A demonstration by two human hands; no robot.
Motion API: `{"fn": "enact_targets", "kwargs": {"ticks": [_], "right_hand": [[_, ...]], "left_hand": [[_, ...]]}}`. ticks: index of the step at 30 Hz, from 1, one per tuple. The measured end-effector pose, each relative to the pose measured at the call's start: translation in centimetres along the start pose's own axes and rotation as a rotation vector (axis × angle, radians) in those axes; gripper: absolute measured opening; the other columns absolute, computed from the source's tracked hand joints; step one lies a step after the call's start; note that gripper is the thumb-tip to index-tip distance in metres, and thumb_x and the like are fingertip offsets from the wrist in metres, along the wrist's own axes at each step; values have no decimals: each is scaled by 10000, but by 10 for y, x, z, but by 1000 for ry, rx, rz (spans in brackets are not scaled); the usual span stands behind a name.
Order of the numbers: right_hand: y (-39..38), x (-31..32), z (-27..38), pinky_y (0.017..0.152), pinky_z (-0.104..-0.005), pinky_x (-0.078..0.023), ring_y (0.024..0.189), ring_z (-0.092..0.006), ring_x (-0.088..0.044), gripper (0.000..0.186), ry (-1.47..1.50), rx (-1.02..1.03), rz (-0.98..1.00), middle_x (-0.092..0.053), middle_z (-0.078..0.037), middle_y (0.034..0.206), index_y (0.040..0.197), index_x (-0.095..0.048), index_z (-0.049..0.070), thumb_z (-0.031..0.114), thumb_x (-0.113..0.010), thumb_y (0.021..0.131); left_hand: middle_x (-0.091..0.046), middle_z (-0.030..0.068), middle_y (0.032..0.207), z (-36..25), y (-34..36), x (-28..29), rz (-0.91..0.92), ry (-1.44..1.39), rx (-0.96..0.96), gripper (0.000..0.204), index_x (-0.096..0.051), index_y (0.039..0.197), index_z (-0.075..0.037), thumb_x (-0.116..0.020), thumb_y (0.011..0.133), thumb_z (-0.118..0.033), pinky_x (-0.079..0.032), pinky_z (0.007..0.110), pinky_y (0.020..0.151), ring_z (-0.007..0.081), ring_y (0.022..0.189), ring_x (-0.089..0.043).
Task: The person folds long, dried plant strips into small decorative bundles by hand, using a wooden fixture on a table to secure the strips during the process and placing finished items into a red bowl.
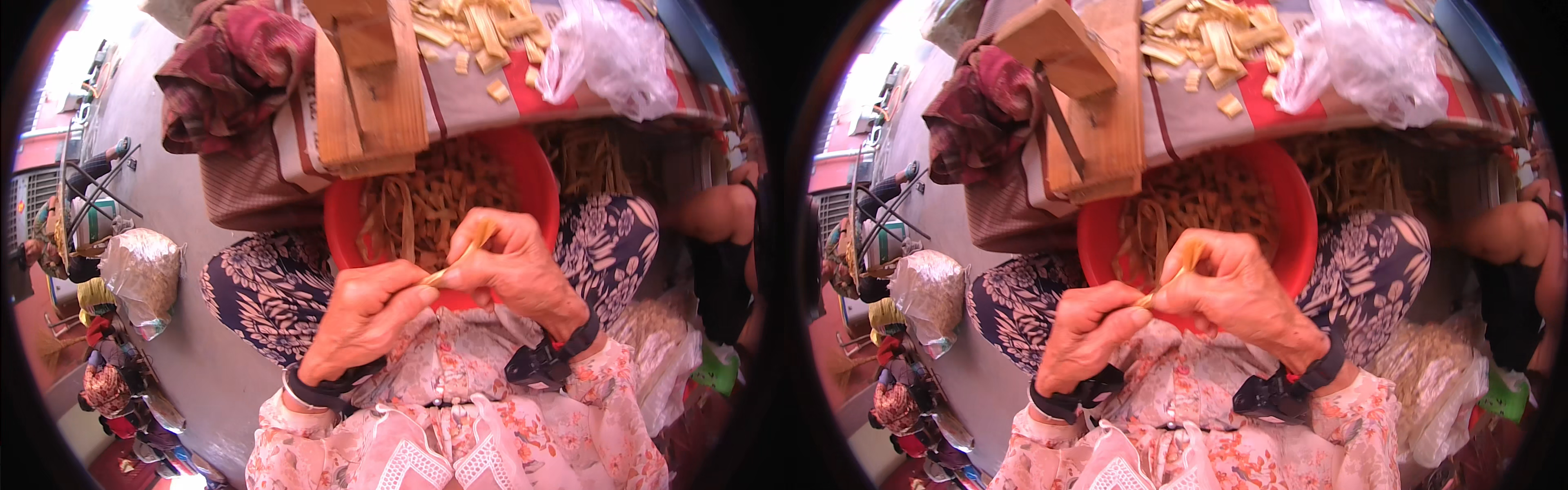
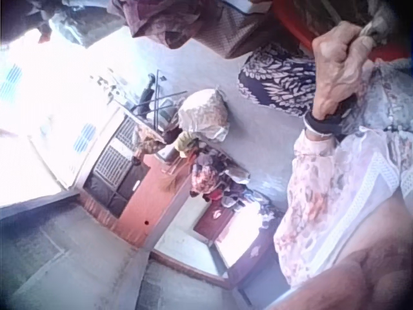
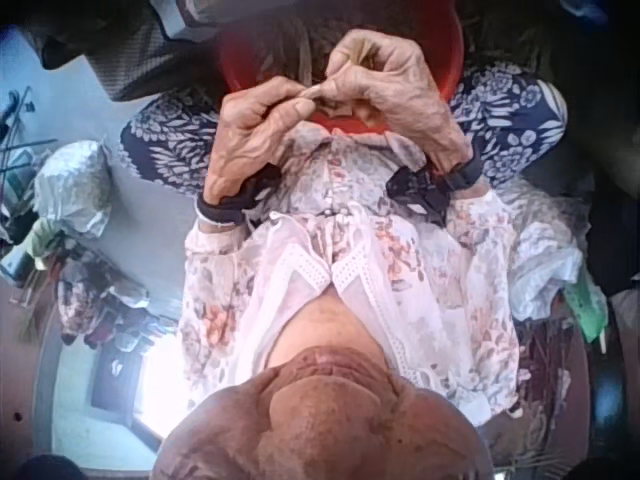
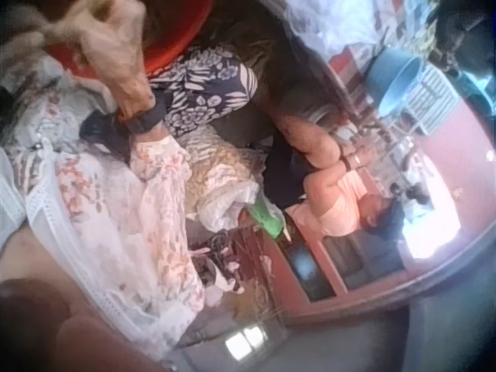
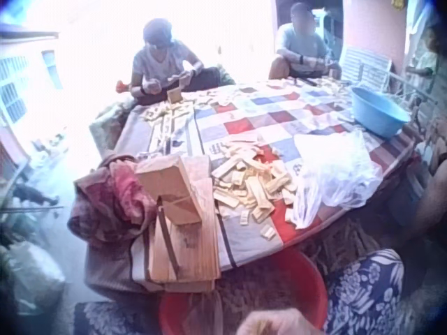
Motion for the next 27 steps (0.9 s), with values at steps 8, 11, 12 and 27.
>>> {"fn": "enact_targets", "kwargs": {"ticks": [8,11,12,27], "right_hand": [[40,-16,108,427,-185,-420,501,-53,-508,122,-184,429,-104,-559,-10,652,865,-556,8,44,-643,788],[46,-15,115,434,-186,-421,515,-55,-512,140,-237,482,-192,-564,-16,656,877,-556,3,42,-651,781],[47,-15,116,437,-187,-421,519,-55,-513,146,-256,486,-222,-565,-17,657,880,-555,2,42,-653,779],[30,19,60,431,-188,-437,491,-56,-505,153,-111,278,-255,-562,-18,679,925,-561,-6,1,-620,784]], "left_hand": [[-532,68,627,-48,52,89,-233,96,-160,99,-596,855,31,-586,835,-65,-408,248,508,111,552,-494],[-527,72,623,-51,66,99,-232,127,-233,108,-592,839,32,-576,841,-75,-405,251,505,107,551,-481],[-526,74,622,-49,68,101,-222,134,-229,111,-590,834,33,-573,842,-77,-404,253,504,105,552,-478],[-379,-82,562,14,26,91,-418,-318,137,187,-557,887,29,-481,906,-141,-205,170,450,-1,478,-273]]}}
Point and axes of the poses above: each hand's wrist, its own y-axis towards the middle knuckle, its own x-axis out of the back of the hand, z = x × y, the point moved 9 cm from there along y, towards the middle knuckle
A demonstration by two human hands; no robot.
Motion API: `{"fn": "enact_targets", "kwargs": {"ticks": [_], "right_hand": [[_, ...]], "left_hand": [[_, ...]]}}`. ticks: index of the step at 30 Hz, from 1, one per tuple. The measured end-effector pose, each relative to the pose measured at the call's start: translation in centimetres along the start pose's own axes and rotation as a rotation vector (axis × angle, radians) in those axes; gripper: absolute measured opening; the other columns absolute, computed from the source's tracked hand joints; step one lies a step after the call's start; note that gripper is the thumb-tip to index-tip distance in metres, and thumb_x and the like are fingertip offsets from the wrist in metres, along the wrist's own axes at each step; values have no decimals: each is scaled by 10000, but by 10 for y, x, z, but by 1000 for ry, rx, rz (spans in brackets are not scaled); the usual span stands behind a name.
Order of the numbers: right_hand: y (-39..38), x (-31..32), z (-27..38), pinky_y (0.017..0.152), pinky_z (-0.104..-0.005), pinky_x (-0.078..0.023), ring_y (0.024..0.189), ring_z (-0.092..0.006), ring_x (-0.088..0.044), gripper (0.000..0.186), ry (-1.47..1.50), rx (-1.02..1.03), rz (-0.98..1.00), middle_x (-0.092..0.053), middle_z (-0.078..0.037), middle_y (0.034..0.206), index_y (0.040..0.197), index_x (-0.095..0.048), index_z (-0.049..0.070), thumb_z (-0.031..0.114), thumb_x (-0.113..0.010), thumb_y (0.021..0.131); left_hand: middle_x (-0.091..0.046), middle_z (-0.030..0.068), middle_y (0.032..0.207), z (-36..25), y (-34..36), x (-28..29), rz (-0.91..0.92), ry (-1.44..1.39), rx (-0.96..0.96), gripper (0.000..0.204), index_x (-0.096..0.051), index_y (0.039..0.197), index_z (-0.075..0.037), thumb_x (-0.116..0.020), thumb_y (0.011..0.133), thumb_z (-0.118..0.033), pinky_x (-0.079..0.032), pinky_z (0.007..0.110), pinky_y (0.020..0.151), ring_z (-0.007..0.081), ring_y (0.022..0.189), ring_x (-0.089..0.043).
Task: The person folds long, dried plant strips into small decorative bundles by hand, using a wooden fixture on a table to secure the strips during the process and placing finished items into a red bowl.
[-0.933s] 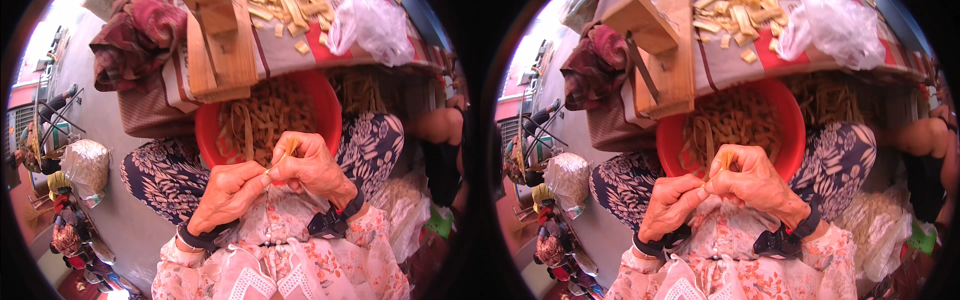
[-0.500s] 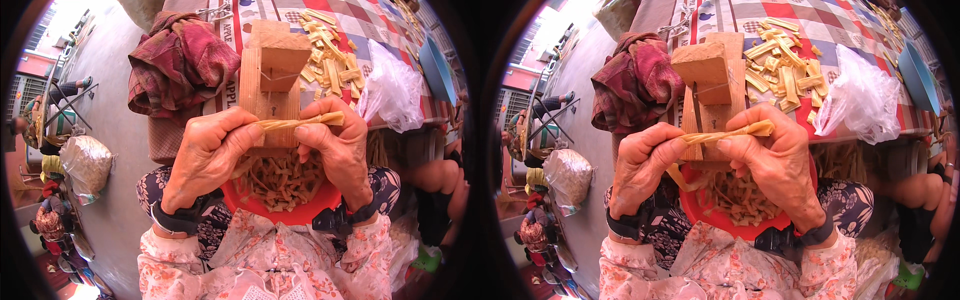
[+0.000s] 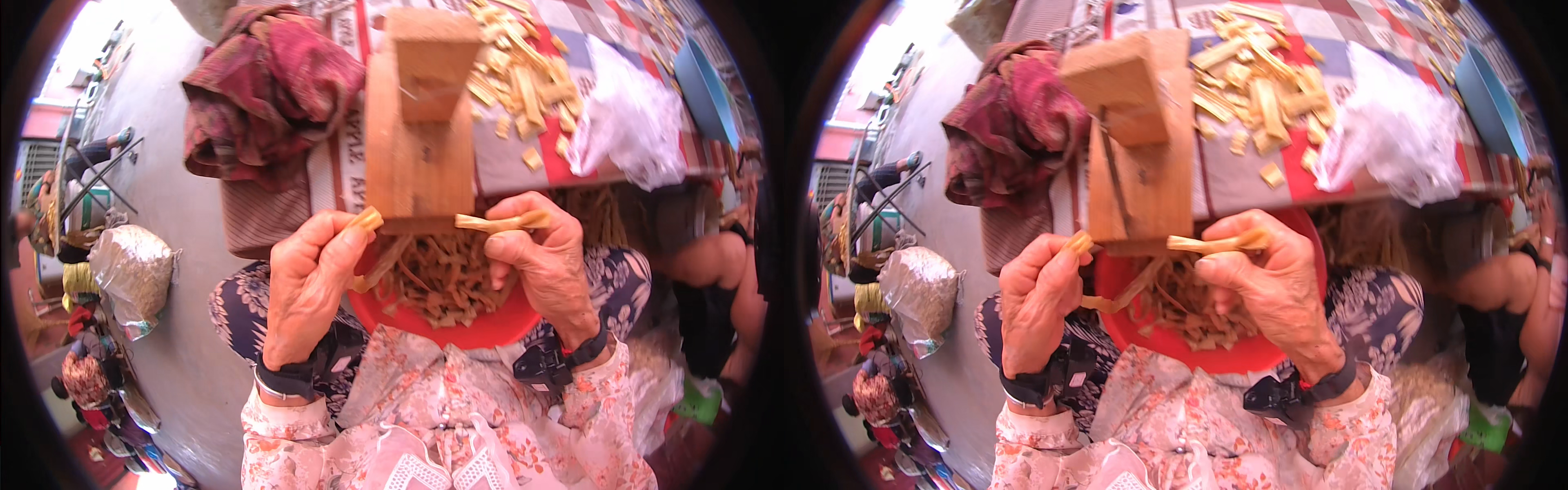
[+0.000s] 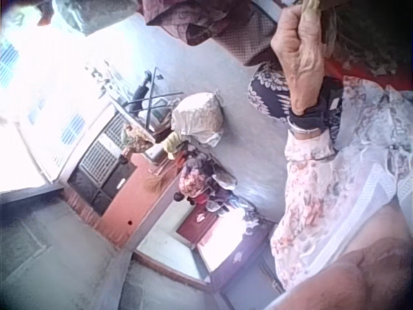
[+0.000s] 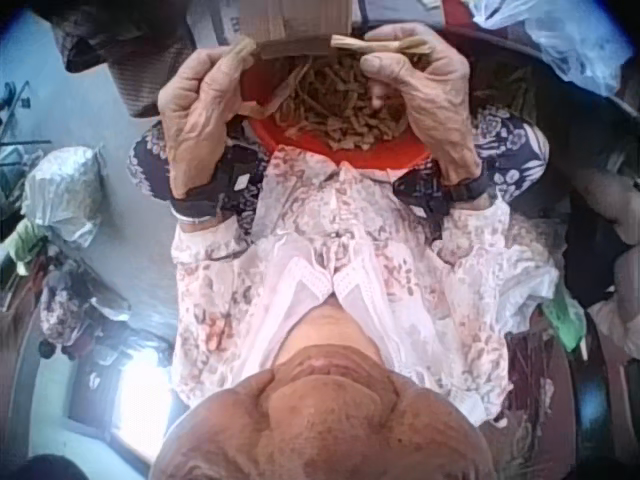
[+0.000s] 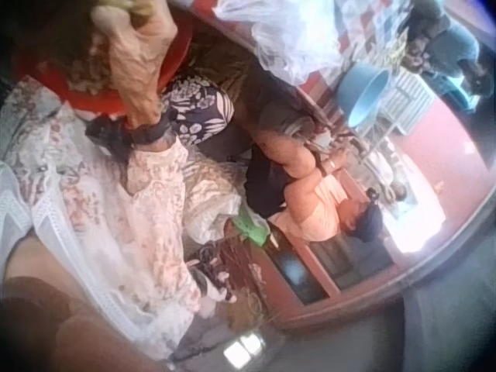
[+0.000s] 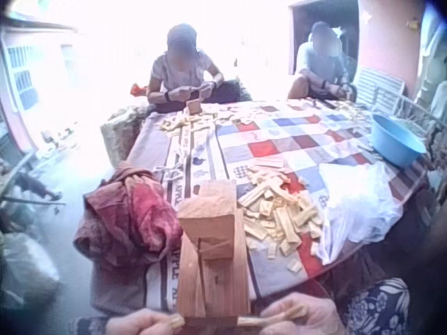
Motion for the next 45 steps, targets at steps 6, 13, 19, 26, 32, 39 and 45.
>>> {"fn": "enact_targets", "kwargs": {"ticks": [6,13,19,26,32,39,45], "right_hand": [[-42,4,17,585,-259,-475,649,-149,-593,337,-812,437,87,-586,-112,793,1072,-564,-18,0,-618,741],[-72,-10,24,528,-268,-430,604,-185,-571,87,-621,413,139,-563,-87,631,735,-583,-7,19,-664,718],[-82,2,18,501,-241,-415,562,-115,-542,50,-418,279,140,-575,-64,638,734,-585,-18,-5,-632,745],[-98,-13,-62,441,-253,-497,558,-187,-620,622,608,-457,507,-624,-166,729,980,-548,-71,516,-358,901],[-119,-31,-68,282,-229,-357,336,-83,-419,196,702,-617,398,-478,-43,512,829,-549,-40,121,-464,903],[-107,0,-34,275,-236,-356,347,-85,-408,210,876,-395,285,-472,-34,532,811,-530,-33,124,-438,915],[-85,6,-37,322,-203,-367,413,-60,-439,194,878,-262,227,-514,-18,611,985,-555,-25,117,-440,919]], "left_hand": [[-552,6,696,16,-44,-53,303,120,-14,216,-570,1059,38,-468,878,-18,-397,168,515,42,574,-481],[-509,76,616,24,-63,-91,486,165,-57,87,-566,920,18,-542,848,-25,-389,265,468,145,514,-494],[-550,100,675,21,-76,-73,424,296,-90,81,-577,892,44,-562,829,-6,-402,256,492,170,538,-516],[-545,130,673,-27,-88,-80,453,525,-490,125,-585,887,22,-590,762,27,-431,308,526,269,580,-549],[-541,137,690,3,-86,-91,482,431,-459,167,-578,931,19,-563,765,28,-430,319,535,287,600,-554],[-430,-32,550,33,-89,-73,393,233,-117,201,-573,867,22,-439,902,-124,-263,187,436,27,450,-343],[-368,-56,524,72,-94,-70,202,-236,325,144,-482,900,-47,-441,933,-181,-227,154,392,15,420,-281]]}}
Point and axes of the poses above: each hand's wrist, its own y-axis towards the middle knuckle, its own x-axis out of the back of the hand, z = x × y, the point moved 9 cm from there along y, towards the middle knuckle
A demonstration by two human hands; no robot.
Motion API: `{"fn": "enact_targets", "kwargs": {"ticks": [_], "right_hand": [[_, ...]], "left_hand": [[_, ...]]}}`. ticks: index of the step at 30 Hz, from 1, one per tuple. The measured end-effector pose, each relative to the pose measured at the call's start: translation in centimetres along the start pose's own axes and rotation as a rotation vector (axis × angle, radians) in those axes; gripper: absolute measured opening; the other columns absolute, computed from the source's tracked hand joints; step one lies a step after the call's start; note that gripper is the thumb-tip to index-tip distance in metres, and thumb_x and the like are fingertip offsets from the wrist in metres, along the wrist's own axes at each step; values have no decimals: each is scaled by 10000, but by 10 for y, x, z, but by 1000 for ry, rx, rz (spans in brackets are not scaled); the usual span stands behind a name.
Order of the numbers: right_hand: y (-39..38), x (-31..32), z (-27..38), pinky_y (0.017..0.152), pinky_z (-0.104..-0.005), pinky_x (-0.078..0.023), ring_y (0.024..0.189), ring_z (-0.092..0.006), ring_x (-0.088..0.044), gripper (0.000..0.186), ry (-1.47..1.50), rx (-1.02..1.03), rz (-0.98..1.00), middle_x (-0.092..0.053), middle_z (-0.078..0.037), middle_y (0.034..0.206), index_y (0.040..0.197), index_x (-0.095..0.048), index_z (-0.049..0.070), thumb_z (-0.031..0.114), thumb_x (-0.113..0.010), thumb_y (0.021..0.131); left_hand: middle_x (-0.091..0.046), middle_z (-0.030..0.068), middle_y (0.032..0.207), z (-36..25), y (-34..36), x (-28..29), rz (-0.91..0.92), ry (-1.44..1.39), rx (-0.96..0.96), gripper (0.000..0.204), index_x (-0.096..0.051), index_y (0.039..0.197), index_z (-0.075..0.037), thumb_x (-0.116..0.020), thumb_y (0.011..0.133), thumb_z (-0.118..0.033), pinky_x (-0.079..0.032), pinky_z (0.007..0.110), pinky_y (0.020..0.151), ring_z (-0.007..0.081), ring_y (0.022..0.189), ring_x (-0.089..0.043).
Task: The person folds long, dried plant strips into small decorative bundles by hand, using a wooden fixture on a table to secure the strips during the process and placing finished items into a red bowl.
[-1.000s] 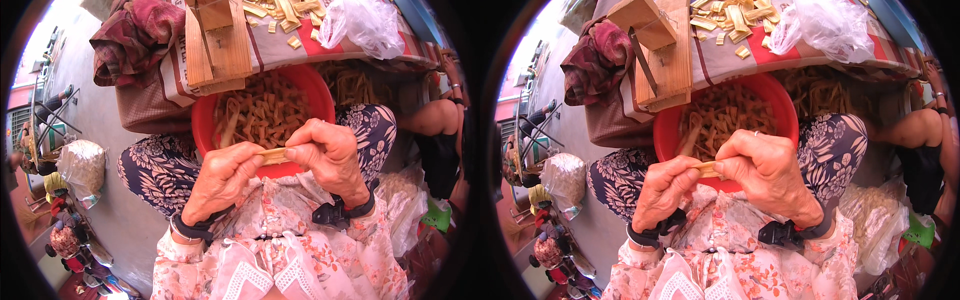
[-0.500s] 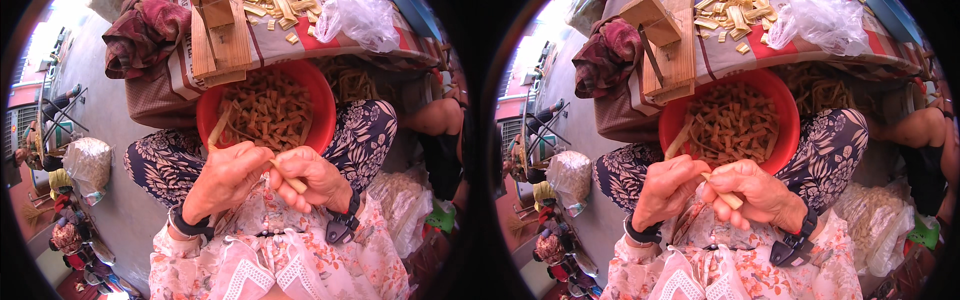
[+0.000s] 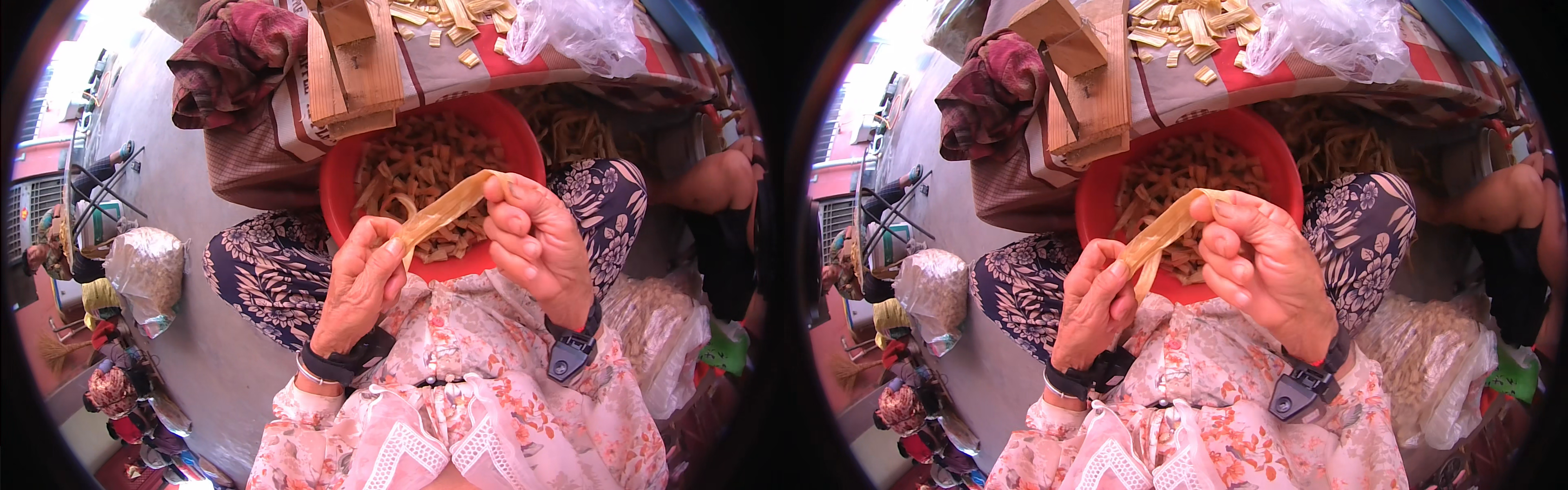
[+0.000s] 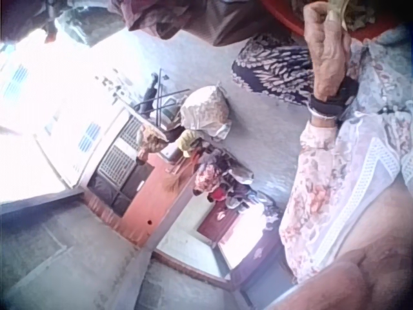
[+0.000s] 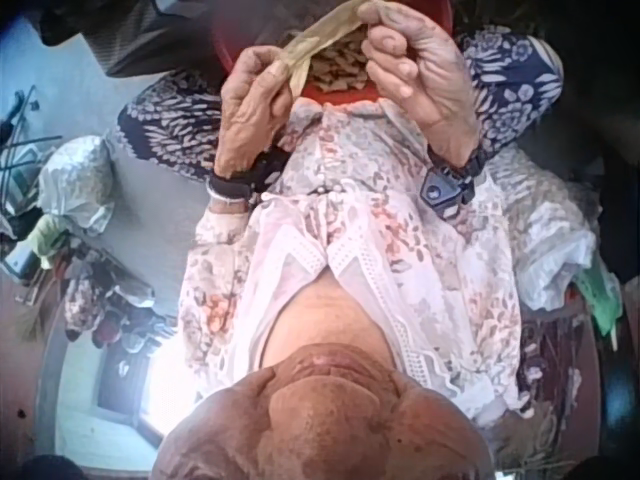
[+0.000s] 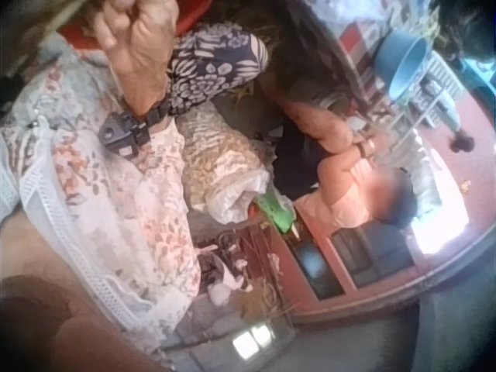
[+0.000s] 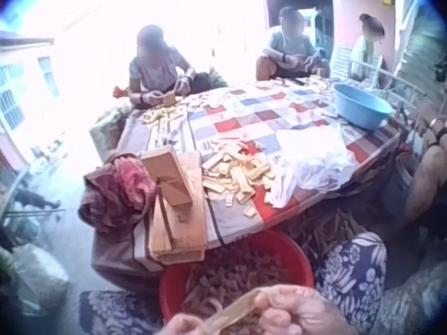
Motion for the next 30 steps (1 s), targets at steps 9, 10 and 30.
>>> {"fn": "enact_targets", "kwargs": {"ticks": [9,10,30], "right_hand": [[18,0,-27,478,-238,-387,521,-94,-494,199,-1207,408,-59,-524,-22,619,1039,-526,-8,69,-478,862],[18,-2,-26,480,-236,-396,519,-91,-492,203,-1253,423,-46,-520,-19,616,1045,-527,-5,69,-473,863],[22,-10,-15,508,-346,-454,578,-277,-588,211,-1590,624,-39,-580,-123,662,998,-564,-1,52,-548,795]], "left_hand": [[-515,-19,646,11,17,-11,37,-27,13,155,-522,942,-41,-426,944,-163,-305,153,395,3,455,-383],[-533,-9,649,17,20,-8,28,-159,29,162,-525,976,-34,-431,941,-161,-312,149,390,6,436,-385],[-526,-7,655,16,24,-15,78,-145,74,202,-503,950,-46,-424,948,-233,-319,152,407,12,454,-395]]}}
Point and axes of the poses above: each hand's wrist, its own y-axis towards the middle knuckle, its own x-axis out of the back of the hand, z = x × y, the point moved 9 cm from there along y, towards the middle knuckle
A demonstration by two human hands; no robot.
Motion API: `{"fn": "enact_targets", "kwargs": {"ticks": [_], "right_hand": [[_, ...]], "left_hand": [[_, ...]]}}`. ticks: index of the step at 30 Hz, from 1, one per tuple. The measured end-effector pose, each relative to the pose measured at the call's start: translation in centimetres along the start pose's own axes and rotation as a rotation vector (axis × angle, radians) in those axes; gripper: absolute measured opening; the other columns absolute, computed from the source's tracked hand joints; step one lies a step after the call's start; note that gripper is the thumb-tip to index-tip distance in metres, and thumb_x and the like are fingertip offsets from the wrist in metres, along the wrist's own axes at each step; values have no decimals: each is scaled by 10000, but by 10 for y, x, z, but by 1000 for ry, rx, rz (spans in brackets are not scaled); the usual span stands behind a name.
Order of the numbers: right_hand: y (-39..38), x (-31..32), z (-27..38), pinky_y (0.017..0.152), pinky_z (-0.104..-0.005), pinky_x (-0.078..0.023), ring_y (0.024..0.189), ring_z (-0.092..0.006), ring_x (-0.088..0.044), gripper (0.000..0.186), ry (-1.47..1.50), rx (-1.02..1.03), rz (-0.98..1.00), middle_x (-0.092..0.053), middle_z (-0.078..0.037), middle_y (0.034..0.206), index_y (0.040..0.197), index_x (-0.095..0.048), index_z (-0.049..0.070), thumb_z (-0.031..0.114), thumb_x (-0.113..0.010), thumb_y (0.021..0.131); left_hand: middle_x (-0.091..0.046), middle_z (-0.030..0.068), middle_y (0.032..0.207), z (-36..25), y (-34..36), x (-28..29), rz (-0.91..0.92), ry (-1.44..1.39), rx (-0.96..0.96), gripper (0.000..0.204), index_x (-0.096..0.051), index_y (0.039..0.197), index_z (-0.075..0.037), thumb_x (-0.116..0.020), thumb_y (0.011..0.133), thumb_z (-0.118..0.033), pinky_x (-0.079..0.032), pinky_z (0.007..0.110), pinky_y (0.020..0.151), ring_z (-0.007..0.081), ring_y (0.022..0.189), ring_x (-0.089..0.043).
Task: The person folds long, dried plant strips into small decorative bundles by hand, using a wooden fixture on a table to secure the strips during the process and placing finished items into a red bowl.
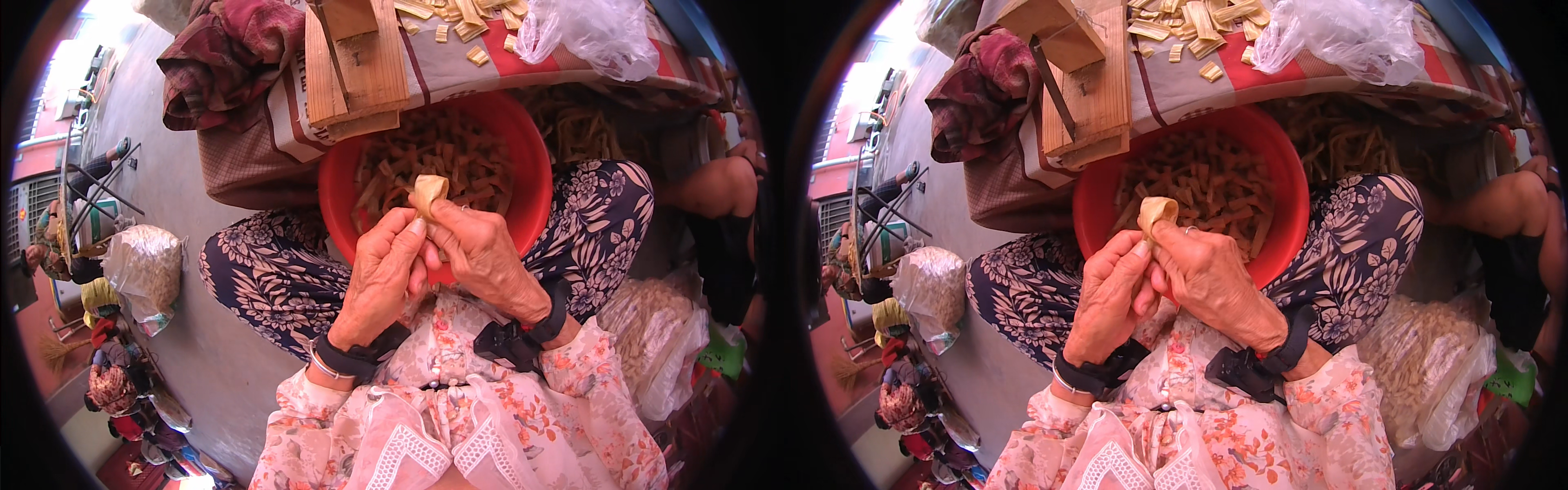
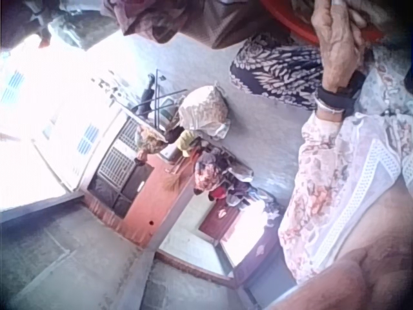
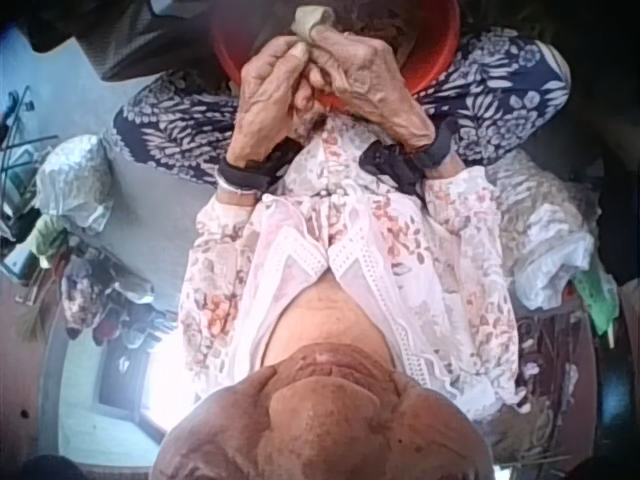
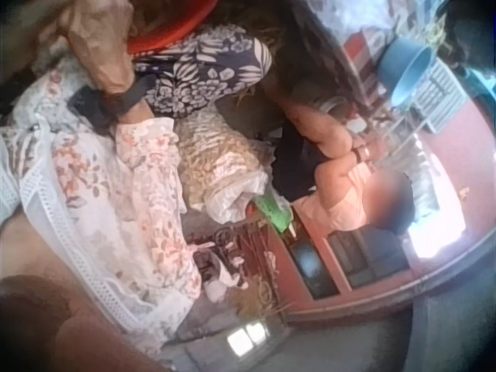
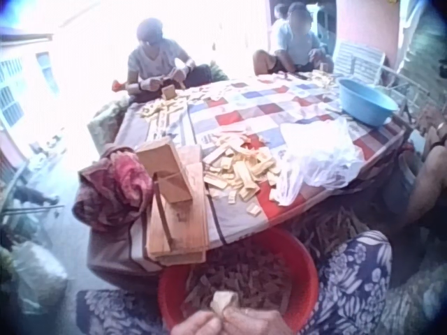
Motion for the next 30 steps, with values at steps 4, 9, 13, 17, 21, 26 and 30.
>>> {"fn": "enact_targets", "kwargs": {"ticks": [4,9,13,17,21,26,30], "right_hand": [[-4,-12,12,539,-380,-475,620,-289,-588,246,-356,137,210,-561,-129,671,959,-536,-10,53,-572,724],[-13,-13,33,551,-347,-479,620,-268,-563,214,-468,336,183,-522,-112,664,932,-546,-9,43,-577,727],[-7,6,37,549,-325,-474,633,-274,-565,166,-174,246,58,-535,-121,677,902,-574,5,4,-579,736],[-14,-2,-8,502,-251,-468,568,-121,-576,70,582,-395,73,-602,-36,716,858,-570,-6,63,-563,850],[-23,-20,-23,515,-193,-474,569,-63,-554,104,1043,-632,89,-607,-44,723,875,-581,-21,74,-539,874],[-14,-9,-21,524,-227,-462,582,-128,-591,78,726,-513,188,-598,-60,671,815,-589,-14,62,-586,829],[-1,10,21,503,-307,-444,565,-273,-560,98,2,182,164,-530,-114,624,764,-558,4,8,-632,700]], "left_hand": [[-450,-44,630,-5,-2,-5,8,67,-7,216,-514,977,-53,-458,939,-258,-277,147,406,5,473,-338],[-395,-60,612,-5,2,1,16,35,-20,222,-524,972,-60,-481,930,-273,-252,147,385,-2,472,-302],[-434,-54,621,-7,2,3,-34,-2,-41,242,-519,984,-39,-488,925,-271,-278,149,407,-2,492,-344],[-433,-51,594,-26,0,-1,-156,7,-214,215,-513,989,-32,-492,924,-236,-291,162,393,3,463,-345],[-430,-33,571,-26,-1,0,-86,-213,-204,203,-523,991,-20,-505,916,-208,-295,169,368,10,417,-330],[-346,-42,526,-5,0,-10,164,-484,75,136,-514,977,-27,-473,901,-132,-254,177,338,26,387,-280],[-383,-37,548,4,0,-10,315,-467,196,116,-510,884,-37,-517,895,-151,-241,167,332,9,397,-285]]}}
Point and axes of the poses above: each hand's wrist, its own y-axis towards the middle knuckle, its own x-axis out of the back of the hand, z = x × y, the point moved 9 cm from there along y, towards the middle knuckle
